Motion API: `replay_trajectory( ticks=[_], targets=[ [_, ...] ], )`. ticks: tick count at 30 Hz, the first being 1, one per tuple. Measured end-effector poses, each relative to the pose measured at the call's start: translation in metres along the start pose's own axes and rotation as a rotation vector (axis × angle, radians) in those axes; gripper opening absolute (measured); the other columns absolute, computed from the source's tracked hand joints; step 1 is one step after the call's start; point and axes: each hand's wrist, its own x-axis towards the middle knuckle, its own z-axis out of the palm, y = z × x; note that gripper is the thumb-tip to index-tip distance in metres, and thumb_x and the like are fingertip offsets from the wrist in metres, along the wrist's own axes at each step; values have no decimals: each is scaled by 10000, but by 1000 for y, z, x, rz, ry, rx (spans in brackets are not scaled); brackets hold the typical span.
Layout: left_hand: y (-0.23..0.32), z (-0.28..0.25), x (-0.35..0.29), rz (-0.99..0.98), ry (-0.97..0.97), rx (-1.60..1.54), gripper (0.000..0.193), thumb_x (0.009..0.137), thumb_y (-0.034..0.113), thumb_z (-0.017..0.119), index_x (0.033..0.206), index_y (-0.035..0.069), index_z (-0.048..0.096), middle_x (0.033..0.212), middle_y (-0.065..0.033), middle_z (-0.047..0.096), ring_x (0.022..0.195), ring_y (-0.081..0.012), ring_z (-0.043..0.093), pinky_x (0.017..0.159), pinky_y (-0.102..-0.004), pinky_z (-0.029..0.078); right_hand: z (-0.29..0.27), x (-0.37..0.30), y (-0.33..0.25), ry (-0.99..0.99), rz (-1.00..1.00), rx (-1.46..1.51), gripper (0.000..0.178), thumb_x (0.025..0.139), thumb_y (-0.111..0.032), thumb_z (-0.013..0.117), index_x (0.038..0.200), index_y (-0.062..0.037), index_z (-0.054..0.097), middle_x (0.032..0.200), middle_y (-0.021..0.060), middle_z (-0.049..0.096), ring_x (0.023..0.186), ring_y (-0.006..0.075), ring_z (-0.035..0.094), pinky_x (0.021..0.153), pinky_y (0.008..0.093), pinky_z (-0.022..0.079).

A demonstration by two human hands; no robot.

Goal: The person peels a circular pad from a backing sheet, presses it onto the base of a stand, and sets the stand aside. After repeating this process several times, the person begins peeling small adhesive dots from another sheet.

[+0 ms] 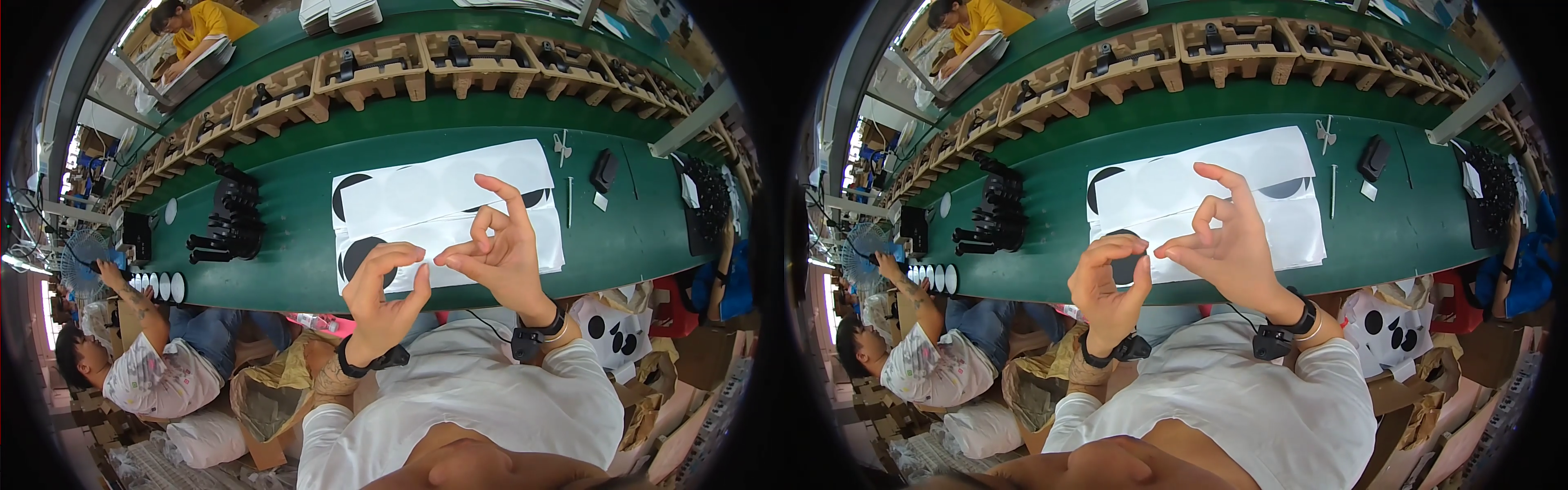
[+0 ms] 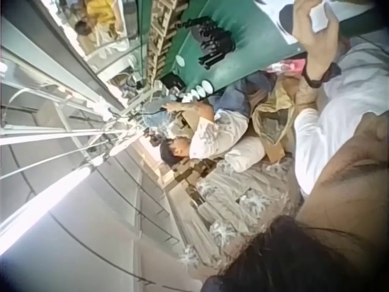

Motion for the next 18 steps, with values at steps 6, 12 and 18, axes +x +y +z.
replay_trajectory(
  ticks=[6, 12, 18],
  targets=[
    [6, 0, 0, 35, -18, -44, 276, 704, -93, 693, 891, 0, 512, 844, -152, 659, 740, -242, 651, 636, -297, 513, 0, -2, -1, -9, -29, 6, 827, 732, 187, 609, 1400, -53, 184, 754, -7, 405, 820, 256, 683, 786, 340, 574],
    [8, 0, -1, 90, -36, 13, 349, 696, -94, 706, 911, 14, 453, 838, -149, 660, 713, -246, 654, 612, -299, 514, 1, -6, -3, -15, -43, -60, 831, 735, 181, 611, 1401, -52, 172, 758, -1, 419, 821, 248, 682, 770, 330, 578],
    [6, 1, -1, 138, -57, 57, 411, 691, -99, 704, 937, 30, 401, 843, -153, 656, 704, -252, 652, 598, -298, 509, 3, -11, -3, -43, -158, -268, 805, 750, 167, 609, 1395, -46, 176, 750, 10, 438, 823, 234, 680, 756, 312, 577]
  ],
)
